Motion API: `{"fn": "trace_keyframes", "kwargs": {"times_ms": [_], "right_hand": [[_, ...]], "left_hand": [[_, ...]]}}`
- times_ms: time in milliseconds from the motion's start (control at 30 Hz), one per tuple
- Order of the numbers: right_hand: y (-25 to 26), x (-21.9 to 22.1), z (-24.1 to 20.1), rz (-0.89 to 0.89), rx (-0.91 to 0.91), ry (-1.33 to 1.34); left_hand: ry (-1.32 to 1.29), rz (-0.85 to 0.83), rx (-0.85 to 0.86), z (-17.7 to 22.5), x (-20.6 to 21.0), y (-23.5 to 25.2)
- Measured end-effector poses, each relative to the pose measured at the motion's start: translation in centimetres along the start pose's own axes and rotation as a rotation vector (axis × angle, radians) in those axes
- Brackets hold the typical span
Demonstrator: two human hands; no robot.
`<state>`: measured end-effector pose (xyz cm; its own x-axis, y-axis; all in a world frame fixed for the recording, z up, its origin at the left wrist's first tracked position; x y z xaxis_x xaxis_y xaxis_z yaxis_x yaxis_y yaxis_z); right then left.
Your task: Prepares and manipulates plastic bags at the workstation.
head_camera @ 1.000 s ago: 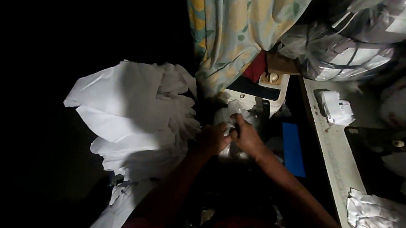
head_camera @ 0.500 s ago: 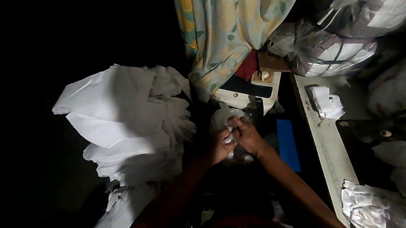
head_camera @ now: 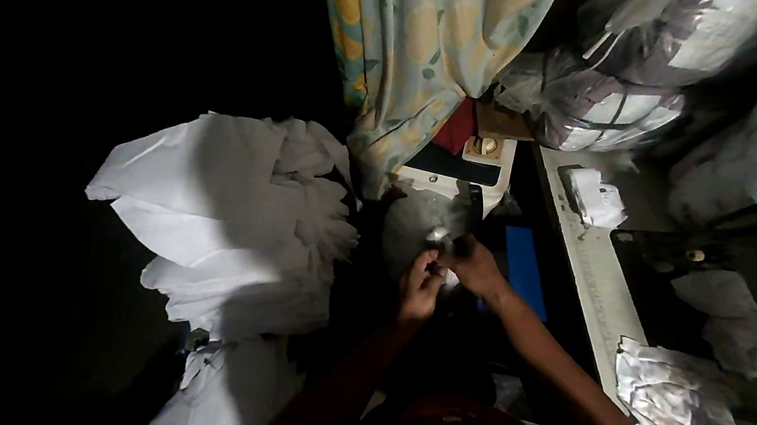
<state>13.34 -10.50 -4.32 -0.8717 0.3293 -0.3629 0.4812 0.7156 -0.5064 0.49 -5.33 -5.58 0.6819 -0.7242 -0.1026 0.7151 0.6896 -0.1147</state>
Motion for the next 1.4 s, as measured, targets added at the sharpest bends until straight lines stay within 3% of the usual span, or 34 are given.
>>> {"fn": "trace_keyframes", "kwargs": {"times_ms": [300, 467, 600, 733, 867, 1033, 1233, 1400], "right_hand": [[-0.7, 0.8, -4.0, -0.032, 0.065, -0.374], [0.5, 1.8, -4.6, -0.053, 0.018, -0.198], [1.0, 3.3, -3.5, -0.090, -0.010, -0.034], [0.9, 4.4, -1.4, -0.130, -0.052, 0.200], [0.4, 4.1, -0.7, -0.174, -0.108, 0.354], [0.2, 3.0, -1.0, -0.188, -0.134, 0.355], [1.2, 2.9, -1.9, -0.250, -0.060, -0.027], [1.7, 3.5, -1.3, -0.233, 0.008, -0.284]], "left_hand": [[0.334, 0.101, -0.082, -1.5, -2.4, 3.6], [0.216, 0.146, -0.103, -1.4, -3.6, 3.9], [0.291, 0.144, -0.168, -0.9, -4.7, 4.5], [0.370, 0.071, -0.200, -1.4, -5.0, 4.9], [0.254, 0.032, -0.147, -2.6, -5.0, 5.3], [0.191, -0.077, -0.197, -1.8, -5.5, 5.8], [0.444, 0.170, 0.131, 0.8, -4.4, 3.1], [0.604, -0.019, 0.146, -0.6, -3.9, 3.6]]}}
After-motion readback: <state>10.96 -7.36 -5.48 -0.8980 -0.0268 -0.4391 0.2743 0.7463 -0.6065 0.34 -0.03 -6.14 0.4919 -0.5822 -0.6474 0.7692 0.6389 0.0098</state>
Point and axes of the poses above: each hand's wrist, its own y-axis towards the middle knuckle, its own x-axis out of the palm, z = x × y, the point moved 5 cm from there along y, towards the middle knuckle, and after that the axes turned 2 degrees about -z, right-handed, at the moved point
